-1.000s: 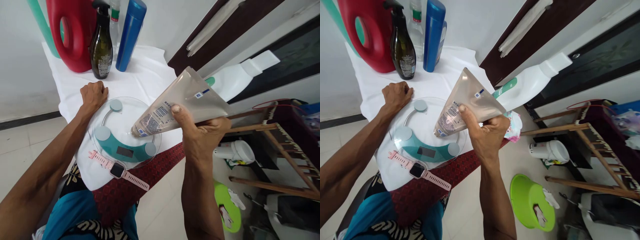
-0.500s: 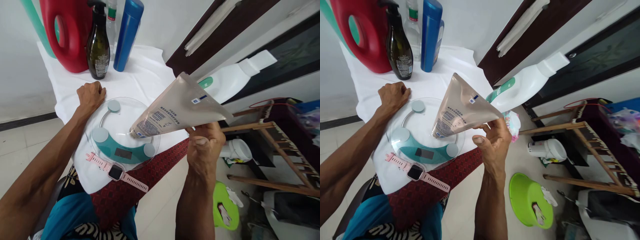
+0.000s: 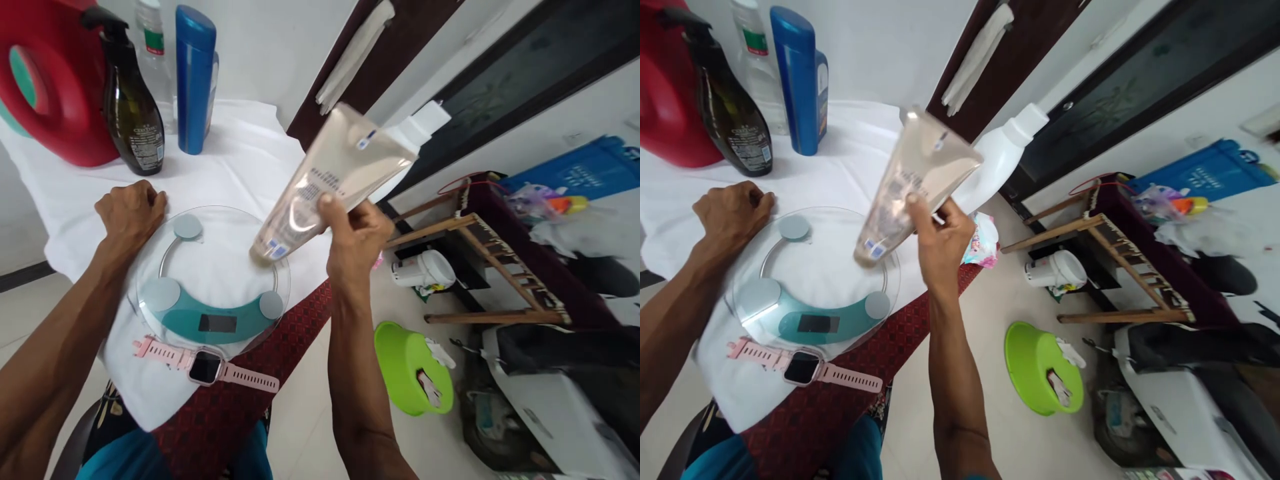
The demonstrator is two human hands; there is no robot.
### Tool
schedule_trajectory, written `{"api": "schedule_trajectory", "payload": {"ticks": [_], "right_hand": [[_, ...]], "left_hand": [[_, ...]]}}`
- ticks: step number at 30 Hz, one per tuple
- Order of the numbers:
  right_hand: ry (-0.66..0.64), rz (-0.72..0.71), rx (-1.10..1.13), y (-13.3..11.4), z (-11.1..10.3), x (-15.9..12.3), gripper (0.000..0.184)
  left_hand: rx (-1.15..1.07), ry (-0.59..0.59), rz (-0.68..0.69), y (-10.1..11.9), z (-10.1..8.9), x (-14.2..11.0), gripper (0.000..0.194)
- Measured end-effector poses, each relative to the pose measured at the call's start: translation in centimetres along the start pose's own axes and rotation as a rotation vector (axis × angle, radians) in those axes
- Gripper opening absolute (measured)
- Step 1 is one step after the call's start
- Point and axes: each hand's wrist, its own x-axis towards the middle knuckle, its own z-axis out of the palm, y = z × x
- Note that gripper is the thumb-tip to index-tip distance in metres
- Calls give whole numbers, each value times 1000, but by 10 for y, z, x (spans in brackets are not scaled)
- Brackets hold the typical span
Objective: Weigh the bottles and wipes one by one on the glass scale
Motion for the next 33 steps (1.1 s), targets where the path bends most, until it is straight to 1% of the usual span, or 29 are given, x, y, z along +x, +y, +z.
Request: {"api": "schedule_trajectory", "payload": {"ticks": [2, 5, 7, 9, 11, 14, 17, 21, 25, 28, 30, 31, 33], "right_hand": [[126, -13, -131, 20, -5, 31, 28], [191, -3, -340, 51, -9, 71, 22], [220, 19, -472, 66, -7, 89, 18], [243, 33, -577, 75, -2, 98, 20], [257, 37, -631, 79, 4, 101, 22], [294, 48, -647, 79, 12, 100, 27], [318, 44, -629, 78, 17, 102, 30], [340, 28, -576, 81, 28, 118, 28], [287, 96, -592, 89, 43, 127, 30], [247, 140, -616, 94, 51, 121, 21], [241, 182, -661, 96, 53, 116, 9], [243, 196, -678, 96, 52, 114, 8], [244, 187, -676, 94, 49, 111, 25]], "left_hand": [[-25, -8, 18, 0, 0, 0, 38], [-31, -35, 17, -1, 0, 0, 36], [-19, -41, 12, -1, 0, 0, 37], [-9, -41, 21, -2, 0, 1, 38], [-4, -45, 34, -2, 0, 0, 39], [-7, -60, 36, -2, -1, -1, 41], [-8, -69, 39, -2, -1, -2, 40], [-12, -66, 44, -2, 0, -1, 39], [0, -53, 41, -3, 0, -2, 42], [6, -74, 46, -3, 0, -3, 44], [3, -78, 51, -4, 1, -4, 45], [0, -76, 54, -4, 2, -4, 46], [-6, -74, 56, -5, 3, -4, 47]]}}
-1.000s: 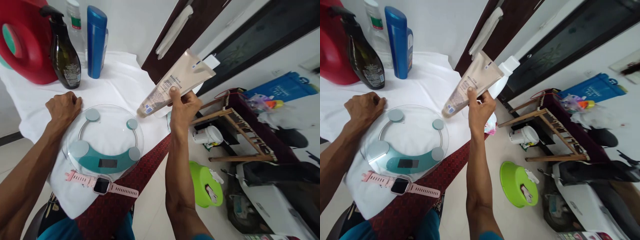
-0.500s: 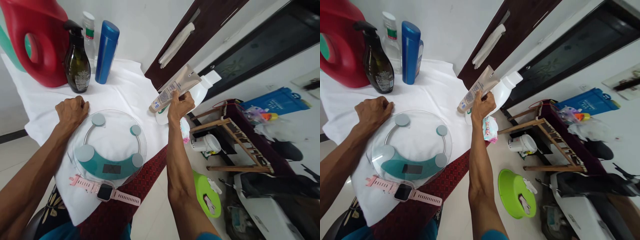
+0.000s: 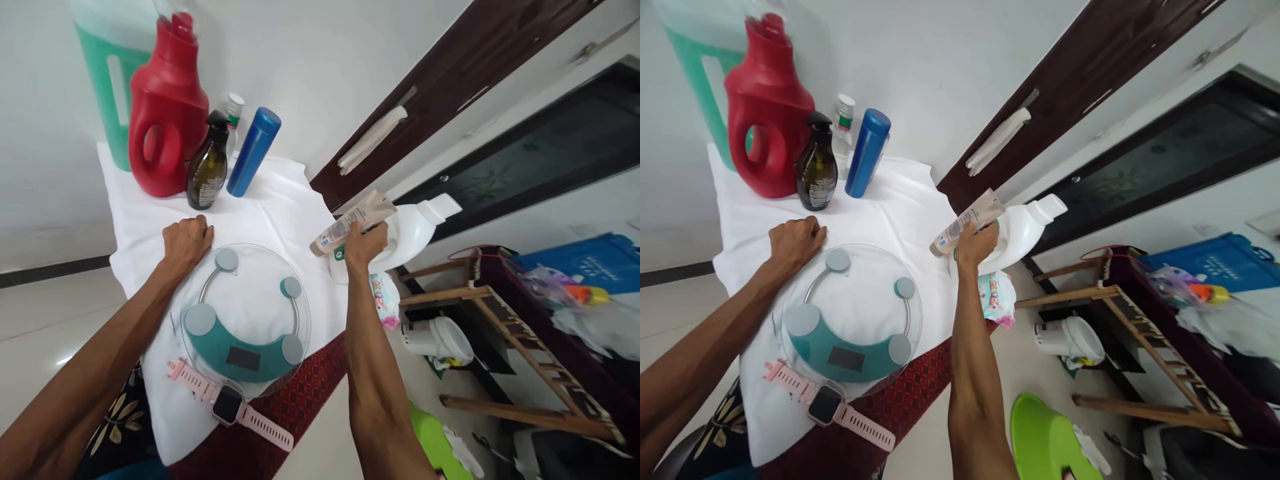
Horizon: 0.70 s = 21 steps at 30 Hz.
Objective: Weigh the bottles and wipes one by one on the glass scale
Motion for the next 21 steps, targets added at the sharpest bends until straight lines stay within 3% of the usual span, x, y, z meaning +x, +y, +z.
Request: {"api": "schedule_trajectory", "payload": {"ticks": [5, 7, 9, 12, 16, 18, 21], "right_hand": [[121, -134, 53, -20, -24, -13, 84], [176, -253, 14, -40, -30, -25, 92], [145, -370, 42, -66, -27, -41, 85], [-162, -506, 319, -110, 0, -72, 70], [-531, -488, 594, -169, 61, -122, 93], [-591, -452, 637, -195, 90, -143, 104], [-550, -361, 626, -223, 125, -158, 115]], "left_hand": [[-21, 5, 8, -3, 4, 0, 46], [-25, 10, 19, -4, 5, -1, 46], [-28, 13, 25, -4, 6, -1, 45], [-35, 7, 20, -3, 4, -2, 44], [-60, 12, 13, -2, 3, -2, 43], [-70, 21, 18, -3, 5, -2, 43], [-78, 24, 25, -4, 9, 0, 45]]}}
